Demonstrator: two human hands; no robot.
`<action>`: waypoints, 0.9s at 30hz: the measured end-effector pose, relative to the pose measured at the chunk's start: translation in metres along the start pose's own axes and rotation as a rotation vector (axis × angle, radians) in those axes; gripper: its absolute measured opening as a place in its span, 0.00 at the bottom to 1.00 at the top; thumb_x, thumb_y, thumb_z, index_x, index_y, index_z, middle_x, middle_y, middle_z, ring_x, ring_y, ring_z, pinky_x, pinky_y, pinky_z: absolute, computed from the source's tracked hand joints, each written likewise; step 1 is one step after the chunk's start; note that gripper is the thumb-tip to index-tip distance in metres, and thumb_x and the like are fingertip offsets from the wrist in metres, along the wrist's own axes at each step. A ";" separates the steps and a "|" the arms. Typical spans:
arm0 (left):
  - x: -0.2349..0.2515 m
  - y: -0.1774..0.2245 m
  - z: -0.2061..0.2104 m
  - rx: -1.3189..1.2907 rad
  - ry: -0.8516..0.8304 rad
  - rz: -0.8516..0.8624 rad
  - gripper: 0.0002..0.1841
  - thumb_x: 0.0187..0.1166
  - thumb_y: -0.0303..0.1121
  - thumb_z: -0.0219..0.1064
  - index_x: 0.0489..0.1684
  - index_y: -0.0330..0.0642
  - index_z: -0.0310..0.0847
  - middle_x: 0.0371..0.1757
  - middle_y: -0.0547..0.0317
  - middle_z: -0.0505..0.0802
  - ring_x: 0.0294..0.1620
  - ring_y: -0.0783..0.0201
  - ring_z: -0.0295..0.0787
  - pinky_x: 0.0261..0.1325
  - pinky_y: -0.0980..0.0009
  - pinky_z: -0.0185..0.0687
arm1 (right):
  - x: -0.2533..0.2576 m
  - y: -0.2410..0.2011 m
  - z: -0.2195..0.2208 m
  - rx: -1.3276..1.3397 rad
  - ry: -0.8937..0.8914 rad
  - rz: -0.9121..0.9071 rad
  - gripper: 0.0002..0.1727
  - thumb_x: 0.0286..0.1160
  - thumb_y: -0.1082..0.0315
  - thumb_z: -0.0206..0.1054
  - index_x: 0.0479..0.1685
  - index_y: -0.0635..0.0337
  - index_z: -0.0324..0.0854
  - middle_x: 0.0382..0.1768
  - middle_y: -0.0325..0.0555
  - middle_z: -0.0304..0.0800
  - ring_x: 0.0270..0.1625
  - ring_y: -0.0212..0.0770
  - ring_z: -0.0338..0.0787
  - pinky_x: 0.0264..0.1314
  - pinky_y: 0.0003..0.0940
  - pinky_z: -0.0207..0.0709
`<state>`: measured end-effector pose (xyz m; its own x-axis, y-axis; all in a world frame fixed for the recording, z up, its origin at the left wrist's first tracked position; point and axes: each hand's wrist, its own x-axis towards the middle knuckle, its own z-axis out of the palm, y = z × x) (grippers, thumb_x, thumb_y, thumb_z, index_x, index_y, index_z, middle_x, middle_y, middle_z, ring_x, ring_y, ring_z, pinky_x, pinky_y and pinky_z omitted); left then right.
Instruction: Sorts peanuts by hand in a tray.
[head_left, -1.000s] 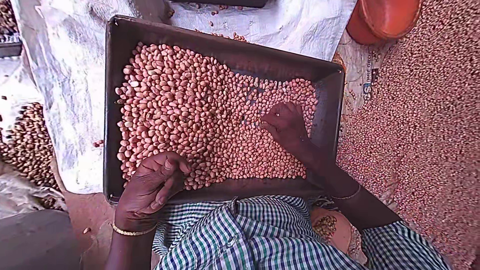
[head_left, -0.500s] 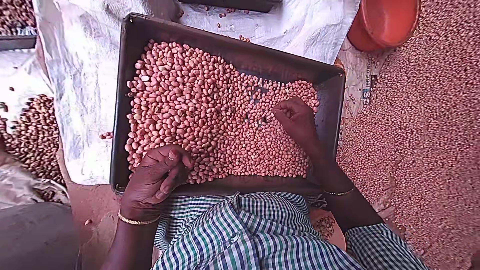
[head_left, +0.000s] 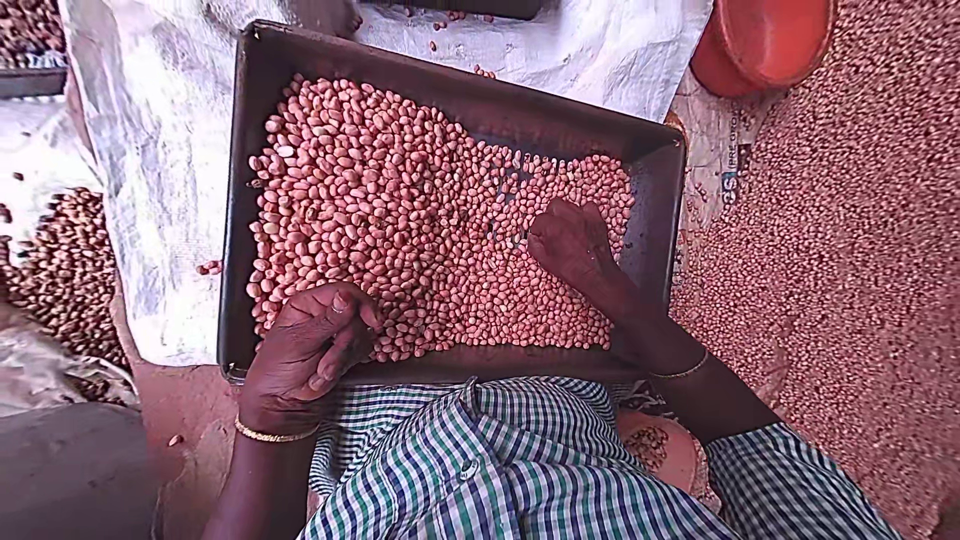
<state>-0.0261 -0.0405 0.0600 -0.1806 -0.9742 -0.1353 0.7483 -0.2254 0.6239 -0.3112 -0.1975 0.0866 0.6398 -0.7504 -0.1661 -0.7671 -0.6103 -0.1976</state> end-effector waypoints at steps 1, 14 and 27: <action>0.000 0.000 -0.001 -0.005 -0.017 0.006 0.14 0.86 0.42 0.63 0.40 0.47 0.94 0.13 0.76 0.85 0.10 0.86 0.76 0.15 0.90 0.72 | 0.003 0.002 -0.002 0.123 0.026 0.070 0.05 0.71 0.73 0.70 0.31 0.67 0.84 0.37 0.60 0.81 0.39 0.58 0.84 0.40 0.53 0.72; 0.004 0.001 0.005 0.083 0.051 -0.125 0.20 0.85 0.47 0.63 0.24 0.51 0.93 0.15 0.76 0.87 0.10 0.89 0.73 0.13 0.93 0.66 | 0.067 0.001 -0.003 0.371 0.277 0.127 0.11 0.81 0.70 0.65 0.50 0.67 0.90 0.46 0.61 0.86 0.44 0.52 0.84 0.53 0.48 0.73; 0.003 0.000 0.000 0.039 -0.046 -0.077 0.22 0.86 0.47 0.61 0.23 0.49 0.92 0.14 0.76 0.86 0.11 0.88 0.75 0.15 0.91 0.68 | 0.080 0.022 0.019 1.440 0.329 0.222 0.12 0.81 0.76 0.48 0.36 0.53 0.76 0.29 0.29 0.85 0.30 0.22 0.84 0.36 0.18 0.79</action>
<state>-0.0270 -0.0438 0.0597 -0.2663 -0.9523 -0.1492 0.7058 -0.2980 0.6427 -0.2760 -0.2657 0.0511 0.3301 -0.9337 -0.1384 -0.0166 0.1408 -0.9899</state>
